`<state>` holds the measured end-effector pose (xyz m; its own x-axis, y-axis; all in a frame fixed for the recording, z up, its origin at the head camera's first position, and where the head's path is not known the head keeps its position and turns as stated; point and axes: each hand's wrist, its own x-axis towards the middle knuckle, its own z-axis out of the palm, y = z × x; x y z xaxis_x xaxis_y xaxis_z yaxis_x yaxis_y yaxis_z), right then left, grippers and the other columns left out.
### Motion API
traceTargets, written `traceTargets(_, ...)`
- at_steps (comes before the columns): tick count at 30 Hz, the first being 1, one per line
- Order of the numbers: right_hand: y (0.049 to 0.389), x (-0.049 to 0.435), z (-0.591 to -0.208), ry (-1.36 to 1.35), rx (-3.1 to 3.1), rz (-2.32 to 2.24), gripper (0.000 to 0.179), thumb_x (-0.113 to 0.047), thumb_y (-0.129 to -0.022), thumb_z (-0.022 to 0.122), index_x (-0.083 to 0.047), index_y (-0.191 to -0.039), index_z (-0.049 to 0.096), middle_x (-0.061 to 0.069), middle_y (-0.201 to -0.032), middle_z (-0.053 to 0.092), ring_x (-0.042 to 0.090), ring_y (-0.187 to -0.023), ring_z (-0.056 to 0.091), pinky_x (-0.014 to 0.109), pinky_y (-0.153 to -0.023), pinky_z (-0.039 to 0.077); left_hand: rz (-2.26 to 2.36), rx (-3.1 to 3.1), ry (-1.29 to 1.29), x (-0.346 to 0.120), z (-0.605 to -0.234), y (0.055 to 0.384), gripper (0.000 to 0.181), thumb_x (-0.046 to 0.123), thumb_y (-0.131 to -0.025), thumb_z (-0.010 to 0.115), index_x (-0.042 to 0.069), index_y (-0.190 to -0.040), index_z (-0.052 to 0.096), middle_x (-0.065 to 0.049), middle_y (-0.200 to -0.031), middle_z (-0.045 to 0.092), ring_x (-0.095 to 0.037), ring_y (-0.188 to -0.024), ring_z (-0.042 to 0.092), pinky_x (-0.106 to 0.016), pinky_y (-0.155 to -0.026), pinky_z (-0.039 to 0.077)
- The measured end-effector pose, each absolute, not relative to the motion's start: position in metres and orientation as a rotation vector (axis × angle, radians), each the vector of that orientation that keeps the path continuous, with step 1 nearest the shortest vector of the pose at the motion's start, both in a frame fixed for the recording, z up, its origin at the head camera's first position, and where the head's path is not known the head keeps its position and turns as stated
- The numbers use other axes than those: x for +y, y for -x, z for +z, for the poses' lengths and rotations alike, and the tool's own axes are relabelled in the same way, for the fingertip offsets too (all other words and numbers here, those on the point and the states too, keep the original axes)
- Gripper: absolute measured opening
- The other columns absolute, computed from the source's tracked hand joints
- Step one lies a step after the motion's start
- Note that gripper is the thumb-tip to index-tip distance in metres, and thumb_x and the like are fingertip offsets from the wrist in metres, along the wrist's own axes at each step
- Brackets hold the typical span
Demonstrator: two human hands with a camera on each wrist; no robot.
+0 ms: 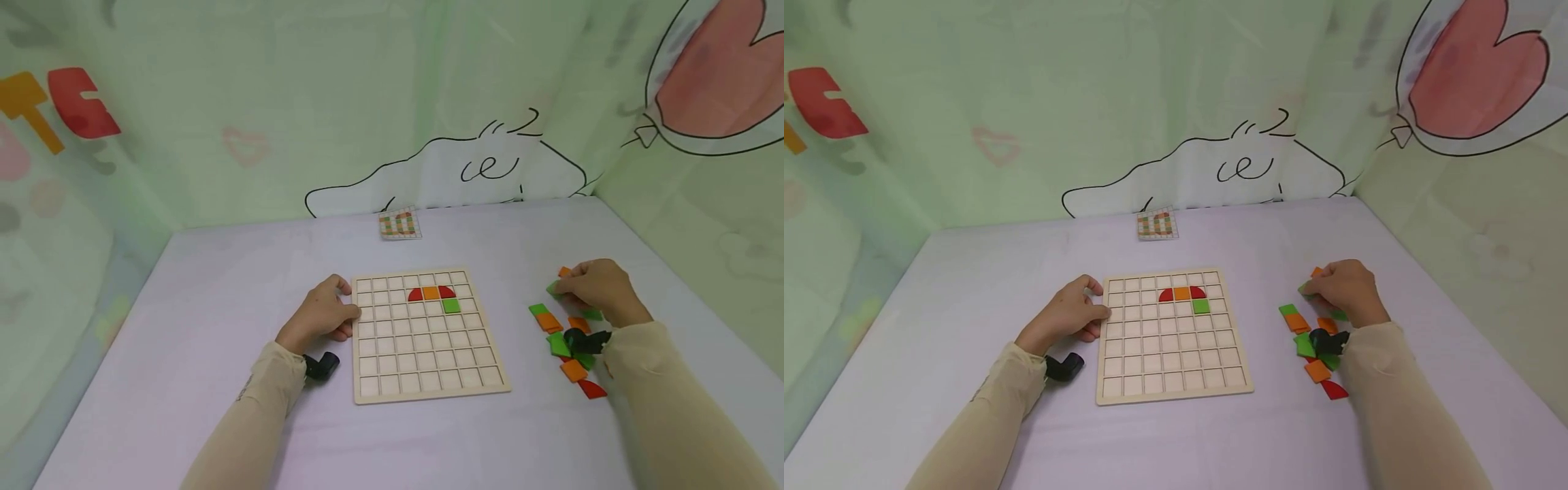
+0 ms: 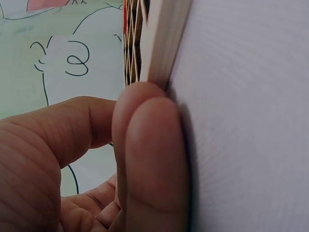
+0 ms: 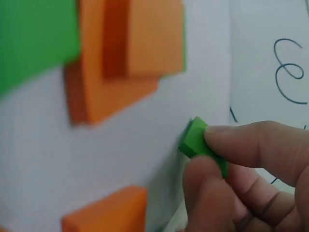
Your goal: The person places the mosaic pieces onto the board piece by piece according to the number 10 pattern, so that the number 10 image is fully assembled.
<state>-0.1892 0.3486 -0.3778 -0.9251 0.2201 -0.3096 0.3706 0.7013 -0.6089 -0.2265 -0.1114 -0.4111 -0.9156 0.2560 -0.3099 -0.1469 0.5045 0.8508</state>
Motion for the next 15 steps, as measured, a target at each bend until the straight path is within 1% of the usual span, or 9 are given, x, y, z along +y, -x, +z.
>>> traceTargets(3, 0.187, 0.343, -0.375, -0.435, 2.680, -1.153, 0.036, -0.023, -0.096, 0.069, 0.007, -0.114, 0.063, 0.000, -0.086, 0.071, 0.014, -0.076, 0.067, 0.027, -0.069, 0.059, 1.386, 2.356, -0.091, -0.111, -0.412, 0.227, 0.040, 0.004, -0.092, 0.068, 0.004, -0.127, 0.050, -0.013, -0.081, 0.066, -0.016, -0.054, 0.066, -0.028, -0.051, 0.060)
traceTargets(8, 0.188, 0.332, -0.374, -0.379, 2.580, -1.353, 0.046, -0.019, -0.102, 0.064, 0.010, -0.136, 0.053, 0.003, -0.100, 0.071, 0.011, -0.081, 0.073, 0.027, -0.077, 0.064, 1.387, 2.349, -0.094, -0.109, -0.411, 0.227, 0.040, 0.004, -0.092, 0.068, 0.004, -0.128, 0.050, -0.014, -0.081, 0.066, -0.016, -0.054, 0.066, -0.028, -0.051, 0.060)
traceTargets(12, 0.191, 0.316, -0.376, -0.356, 2.516, -1.446, 0.049, -0.014, -0.104, 0.062, 0.010, -0.144, 0.049, 0.007, -0.107, 0.068, 0.011, -0.083, 0.073, 0.027, -0.080, 0.064, 1.387, 2.346, -0.088, -0.109, -0.411, 0.228, 0.040, 0.005, -0.092, 0.068, 0.004, -0.128, 0.049, -0.014, -0.079, 0.066, -0.016, -0.054, 0.065, -0.027, -0.051, 0.060)
traceTargets(15, 0.193, 0.303, -0.377, -0.330, 2.467, -1.504, 0.048, -0.013, -0.103, 0.062, 0.010, -0.143, 0.049, 0.008, -0.107, 0.068, 0.011, -0.083, 0.073, 0.027, -0.080, 0.064, 1.386, 2.350, -0.075, -0.110, -0.411, 0.228, 0.041, 0.004, -0.092, 0.068, 0.004, -0.128, 0.049, -0.013, -0.079, 0.066, -0.015, -0.054, 0.065, -0.027, -0.050, 0.059)
